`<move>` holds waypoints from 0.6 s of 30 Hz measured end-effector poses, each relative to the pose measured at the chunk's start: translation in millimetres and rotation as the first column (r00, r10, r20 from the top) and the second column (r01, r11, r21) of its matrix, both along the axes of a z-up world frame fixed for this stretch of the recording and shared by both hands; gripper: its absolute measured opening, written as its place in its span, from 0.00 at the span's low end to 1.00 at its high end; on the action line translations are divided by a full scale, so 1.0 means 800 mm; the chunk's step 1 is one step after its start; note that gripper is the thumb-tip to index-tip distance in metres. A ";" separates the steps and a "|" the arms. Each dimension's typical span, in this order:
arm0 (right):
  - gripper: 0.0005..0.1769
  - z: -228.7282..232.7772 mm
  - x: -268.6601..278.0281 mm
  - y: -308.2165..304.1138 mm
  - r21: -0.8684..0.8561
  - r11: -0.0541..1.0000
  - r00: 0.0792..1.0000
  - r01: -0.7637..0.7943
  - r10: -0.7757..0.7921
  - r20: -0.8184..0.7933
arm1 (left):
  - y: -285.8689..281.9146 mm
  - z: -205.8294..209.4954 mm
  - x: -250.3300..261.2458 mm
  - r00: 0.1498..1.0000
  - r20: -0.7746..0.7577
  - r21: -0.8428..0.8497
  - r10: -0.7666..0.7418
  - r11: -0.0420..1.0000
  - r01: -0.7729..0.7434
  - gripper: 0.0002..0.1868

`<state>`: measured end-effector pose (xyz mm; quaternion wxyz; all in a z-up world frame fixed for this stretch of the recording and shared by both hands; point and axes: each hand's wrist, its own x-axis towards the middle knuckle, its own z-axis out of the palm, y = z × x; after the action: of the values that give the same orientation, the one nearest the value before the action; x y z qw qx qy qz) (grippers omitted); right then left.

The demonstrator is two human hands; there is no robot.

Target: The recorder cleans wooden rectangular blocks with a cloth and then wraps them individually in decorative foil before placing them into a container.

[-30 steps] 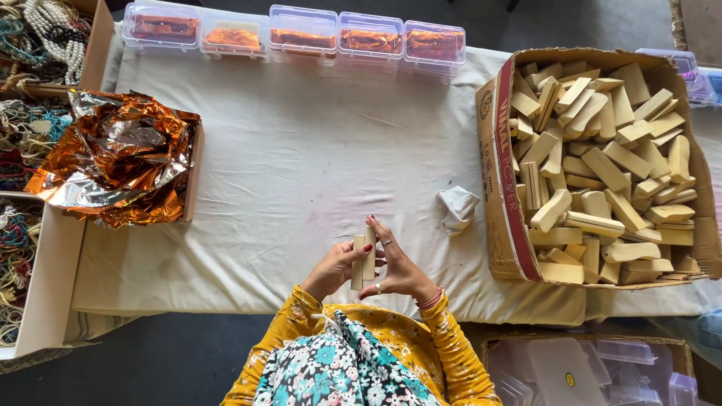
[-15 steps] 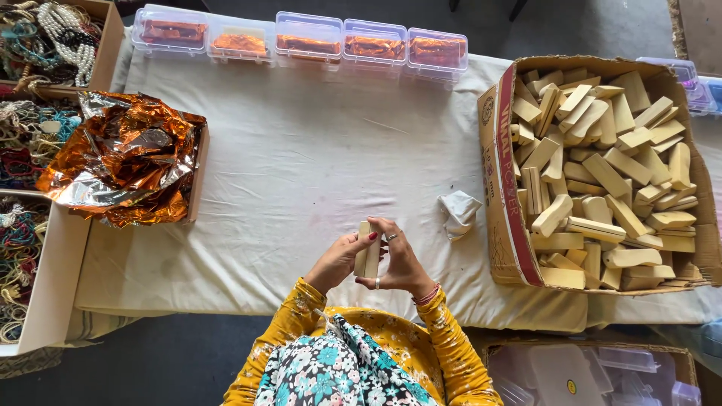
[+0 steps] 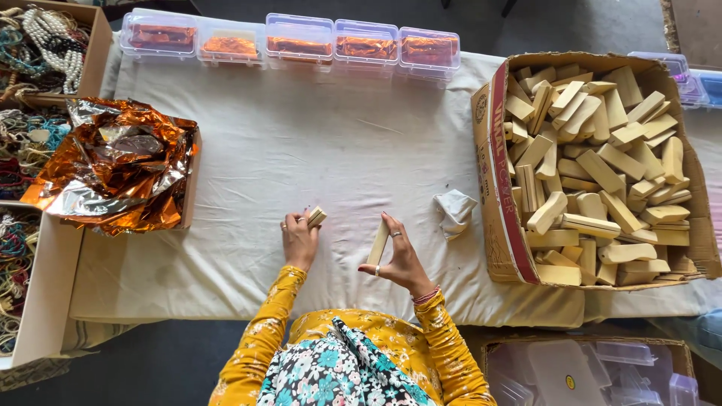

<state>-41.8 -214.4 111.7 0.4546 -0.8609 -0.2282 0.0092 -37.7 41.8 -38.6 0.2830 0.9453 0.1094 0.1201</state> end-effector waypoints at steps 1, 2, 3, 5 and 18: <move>0.69 -0.004 -0.002 -0.001 -0.002 1.000 1.000 0.003 -0.003 0.001 | -0.006 0.016 0.001 1.000 0.001 -0.002 -0.003 1.000 0.003 0.27; 0.69 -0.007 -0.003 -0.001 0.009 1.000 1.000 0.005 -0.005 0.007 | -0.011 0.032 0.002 1.000 -0.018 0.038 0.007 0.999 -0.006 0.32; 0.69 -0.011 -0.004 -0.001 0.020 1.000 1.000 0.006 -0.007 0.014 | -0.016 0.048 0.004 0.999 -0.036 0.078 0.018 0.997 -0.015 0.38; 0.69 -0.009 -0.004 0.006 0.061 0.998 1.000 0.022 -0.023 0.012 | -0.050 0.039 0.001 0.997 -0.028 -0.227 -0.072 0.972 0.064 0.35; 0.37 -0.191 0.097 -0.179 -0.424 0.481 0.618 0.767 -0.731 0.288 | -0.076 0.059 -0.045 0.882 -0.395 -0.907 -0.255 -0.043 -0.419 0.15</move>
<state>36.0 -357.9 -41.0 0.1603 -0.9600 0.1657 -0.1591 -73.9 -19.4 8.8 0.8311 0.4330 0.2831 -0.2042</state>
